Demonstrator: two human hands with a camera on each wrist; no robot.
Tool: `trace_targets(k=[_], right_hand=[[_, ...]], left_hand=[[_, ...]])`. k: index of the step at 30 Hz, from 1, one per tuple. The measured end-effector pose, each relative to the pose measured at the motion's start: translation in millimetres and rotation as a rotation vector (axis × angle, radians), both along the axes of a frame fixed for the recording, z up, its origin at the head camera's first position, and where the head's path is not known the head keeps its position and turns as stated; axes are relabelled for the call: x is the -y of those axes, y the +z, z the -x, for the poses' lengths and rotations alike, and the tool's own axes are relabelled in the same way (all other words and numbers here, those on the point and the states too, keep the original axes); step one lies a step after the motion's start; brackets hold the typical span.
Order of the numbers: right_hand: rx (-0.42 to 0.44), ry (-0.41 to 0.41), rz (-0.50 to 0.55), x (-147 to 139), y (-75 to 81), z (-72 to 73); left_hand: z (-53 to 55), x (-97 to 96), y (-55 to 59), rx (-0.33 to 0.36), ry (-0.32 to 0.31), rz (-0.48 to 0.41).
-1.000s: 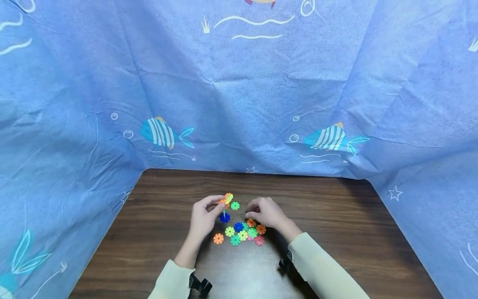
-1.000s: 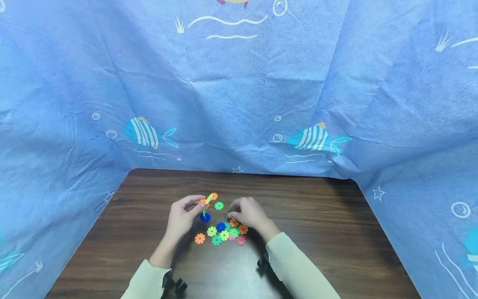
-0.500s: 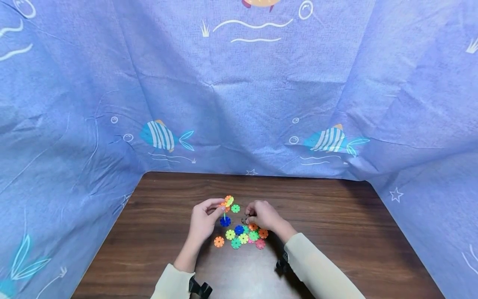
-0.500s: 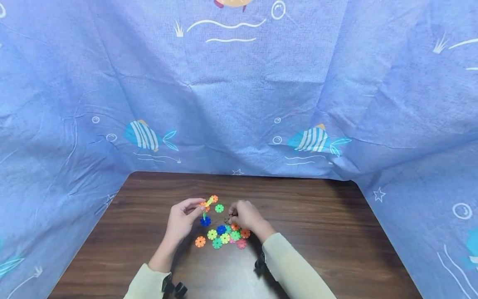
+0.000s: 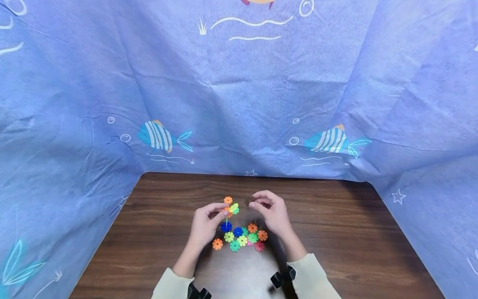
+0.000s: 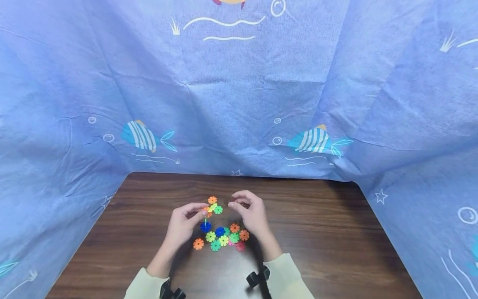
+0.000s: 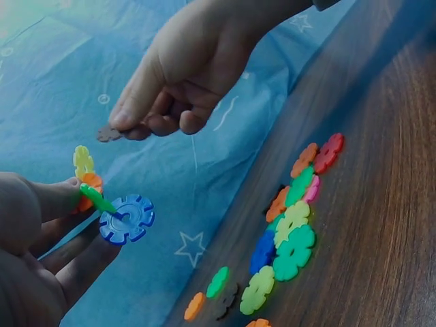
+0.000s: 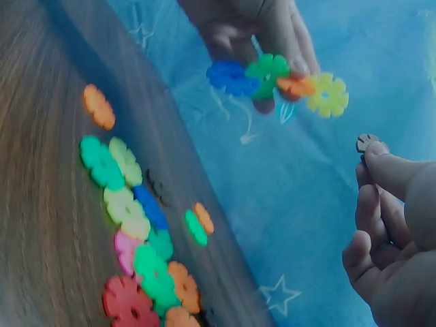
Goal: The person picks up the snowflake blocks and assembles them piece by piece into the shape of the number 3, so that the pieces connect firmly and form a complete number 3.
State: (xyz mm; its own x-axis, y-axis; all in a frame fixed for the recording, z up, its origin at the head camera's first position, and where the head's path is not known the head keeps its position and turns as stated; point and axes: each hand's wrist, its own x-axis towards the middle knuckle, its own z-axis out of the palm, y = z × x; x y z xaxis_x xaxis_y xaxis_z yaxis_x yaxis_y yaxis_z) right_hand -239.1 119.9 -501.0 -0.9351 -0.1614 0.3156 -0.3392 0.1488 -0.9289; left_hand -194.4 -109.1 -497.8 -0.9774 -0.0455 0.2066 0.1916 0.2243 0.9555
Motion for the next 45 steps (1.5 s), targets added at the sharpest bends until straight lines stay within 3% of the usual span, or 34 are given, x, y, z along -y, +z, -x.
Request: trace_targets(k=[9, 16, 19, 31, 33, 39, 42, 45], right_hand=[[-0.046, 0.013, 0.029, 5, 2.0, -16.3], [-0.092, 0.012, -0.005, 12, 33.9, -31.3], [-0.102, 0.015, -0.001, 13, 36.0, -31.3], [-0.07, 0.011, 0.027, 17, 0.3, -21.6], [-0.064, 0.022, 0.033, 17, -1.9, -21.6], [-0.028, 0.126, -0.009, 10, -0.6, -20.0], [-0.014, 0.16, -0.018, 9, -0.4, -19.2], [-0.001, 0.188, -0.025, 10, -1.7, -19.5]], left_hand=[[-8.0, -2.0, 5.5, 0.028, -0.067, 0.064], [-7.7, -2.1, 7.1, -0.009, -0.07, 0.085], [-7.2, -1.6, 6.9, -0.024, -0.068, 0.099], [-8.8, -6.9, 6.2, -0.006, -0.032, 0.099], [-8.1, -5.9, 5.8, 0.026, -0.065, 0.104], [-6.0, 0.3, 5.5, 0.119, -0.279, 0.118], [-5.0, -0.1, 4.1, 0.097, -0.307, 0.107], [-4.0, -3.5, 1.3, 0.073, -0.297, 0.066]])
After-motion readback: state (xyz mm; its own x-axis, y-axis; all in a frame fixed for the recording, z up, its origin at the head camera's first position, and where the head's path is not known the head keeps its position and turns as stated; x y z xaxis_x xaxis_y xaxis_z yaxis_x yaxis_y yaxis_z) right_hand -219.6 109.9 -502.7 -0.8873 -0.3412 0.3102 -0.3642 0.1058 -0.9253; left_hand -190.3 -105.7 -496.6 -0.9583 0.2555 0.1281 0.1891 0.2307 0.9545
